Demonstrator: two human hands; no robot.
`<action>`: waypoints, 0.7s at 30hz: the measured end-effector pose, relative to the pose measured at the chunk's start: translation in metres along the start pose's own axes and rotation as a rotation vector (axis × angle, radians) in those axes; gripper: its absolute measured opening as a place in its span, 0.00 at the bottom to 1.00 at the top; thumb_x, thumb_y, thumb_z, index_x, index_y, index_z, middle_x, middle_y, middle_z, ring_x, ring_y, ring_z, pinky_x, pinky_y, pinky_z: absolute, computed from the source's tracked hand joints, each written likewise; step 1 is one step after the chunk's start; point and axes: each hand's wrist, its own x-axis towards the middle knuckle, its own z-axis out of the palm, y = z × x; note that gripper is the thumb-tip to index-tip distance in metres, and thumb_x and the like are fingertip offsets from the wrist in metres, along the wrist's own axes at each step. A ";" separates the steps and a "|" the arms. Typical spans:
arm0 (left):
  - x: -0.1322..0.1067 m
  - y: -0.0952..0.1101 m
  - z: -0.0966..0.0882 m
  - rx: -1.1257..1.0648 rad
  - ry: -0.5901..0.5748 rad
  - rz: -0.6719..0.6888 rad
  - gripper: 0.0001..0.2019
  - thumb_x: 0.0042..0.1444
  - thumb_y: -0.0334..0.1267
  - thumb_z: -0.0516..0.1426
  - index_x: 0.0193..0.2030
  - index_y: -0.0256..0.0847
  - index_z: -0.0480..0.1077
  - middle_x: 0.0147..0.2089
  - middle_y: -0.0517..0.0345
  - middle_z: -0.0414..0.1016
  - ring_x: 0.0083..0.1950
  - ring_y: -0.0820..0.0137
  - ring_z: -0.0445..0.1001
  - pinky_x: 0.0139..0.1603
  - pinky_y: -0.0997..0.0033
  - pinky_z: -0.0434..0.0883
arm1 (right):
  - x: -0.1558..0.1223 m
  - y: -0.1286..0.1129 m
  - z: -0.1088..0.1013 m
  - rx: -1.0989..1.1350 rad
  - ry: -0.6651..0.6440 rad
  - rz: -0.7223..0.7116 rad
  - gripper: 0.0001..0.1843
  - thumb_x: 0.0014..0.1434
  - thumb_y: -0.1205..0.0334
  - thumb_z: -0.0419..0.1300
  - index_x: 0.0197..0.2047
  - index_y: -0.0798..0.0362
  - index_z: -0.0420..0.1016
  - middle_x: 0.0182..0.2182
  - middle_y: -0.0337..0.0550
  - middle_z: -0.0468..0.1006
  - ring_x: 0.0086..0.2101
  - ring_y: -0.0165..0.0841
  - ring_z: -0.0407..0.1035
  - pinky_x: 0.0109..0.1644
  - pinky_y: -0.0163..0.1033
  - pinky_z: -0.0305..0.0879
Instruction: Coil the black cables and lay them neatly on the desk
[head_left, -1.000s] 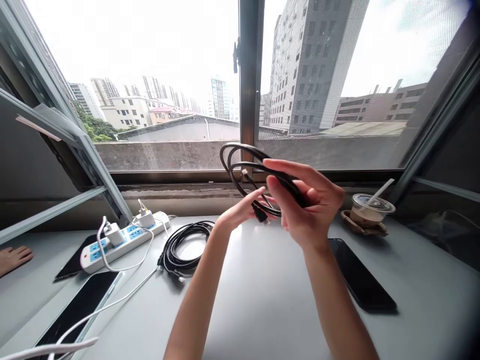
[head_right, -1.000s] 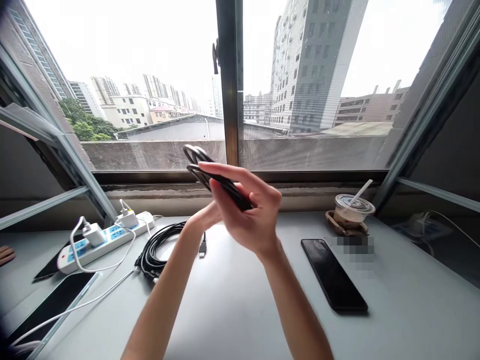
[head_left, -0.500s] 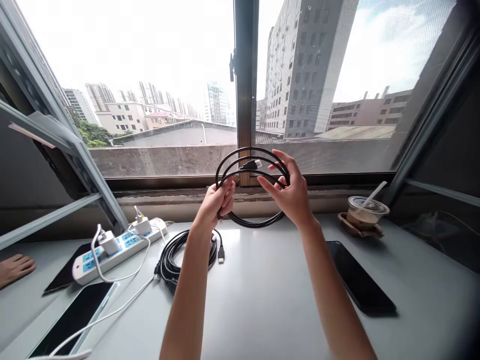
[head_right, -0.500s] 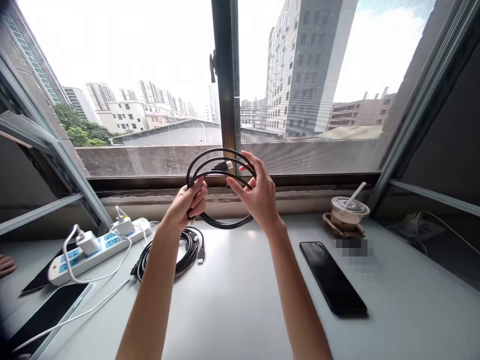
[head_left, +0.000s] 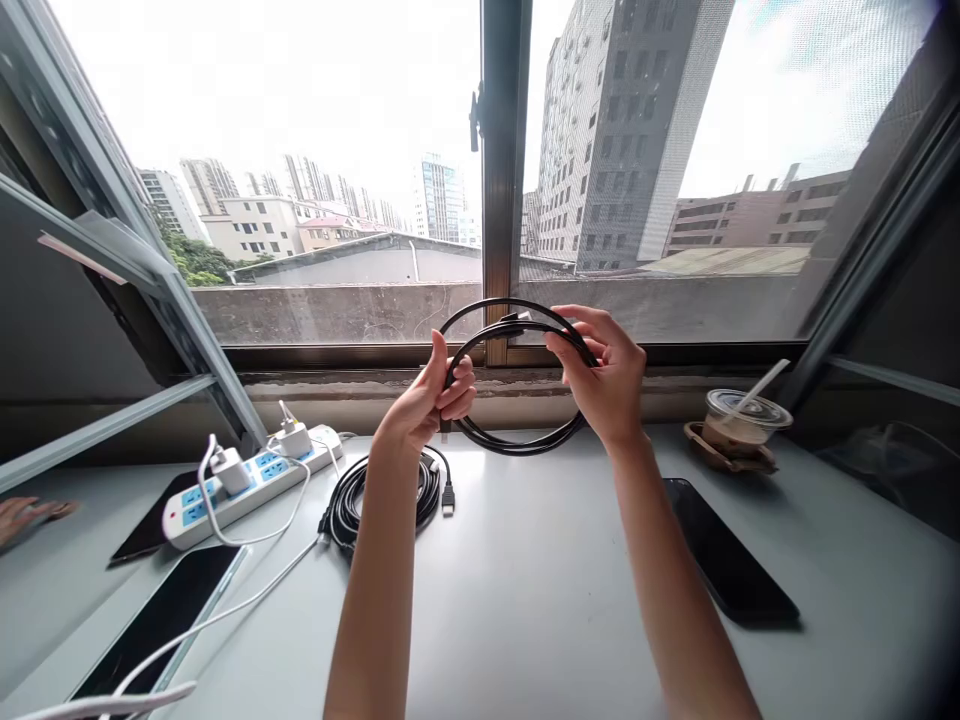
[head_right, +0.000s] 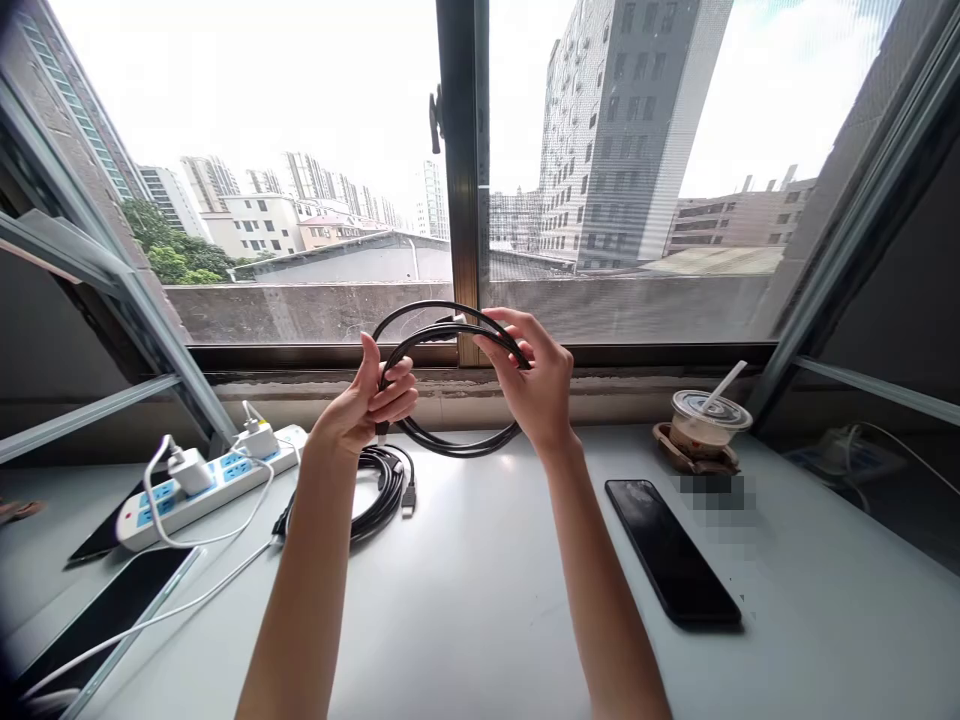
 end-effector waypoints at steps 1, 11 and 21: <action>0.000 0.001 0.001 0.014 0.010 -0.017 0.29 0.58 0.61 0.40 0.18 0.40 0.59 0.13 0.67 0.43 0.13 0.80 0.45 0.15 0.79 0.51 | 0.000 0.000 0.000 0.008 -0.010 0.015 0.13 0.54 0.53 0.60 0.42 0.48 0.73 0.27 0.36 0.71 0.20 0.24 0.61 0.21 0.31 0.59; 0.002 0.003 0.004 -0.061 -0.112 -0.097 0.30 0.57 0.63 0.41 0.19 0.39 0.59 0.11 0.67 0.44 0.13 0.78 0.52 0.15 0.77 0.52 | 0.006 0.006 -0.005 0.036 -0.117 0.071 0.12 0.56 0.54 0.58 0.41 0.51 0.72 0.31 0.38 0.76 0.22 0.24 0.64 0.28 0.32 0.65; -0.004 0.004 0.008 -0.053 -0.108 -0.032 0.14 0.60 0.44 0.52 0.32 0.36 0.69 0.16 0.67 0.54 0.17 0.79 0.62 0.20 0.80 0.62 | 0.007 0.004 -0.008 -0.018 -0.169 0.017 0.13 0.58 0.54 0.56 0.43 0.49 0.75 0.33 0.41 0.77 0.32 0.30 0.69 0.30 0.33 0.62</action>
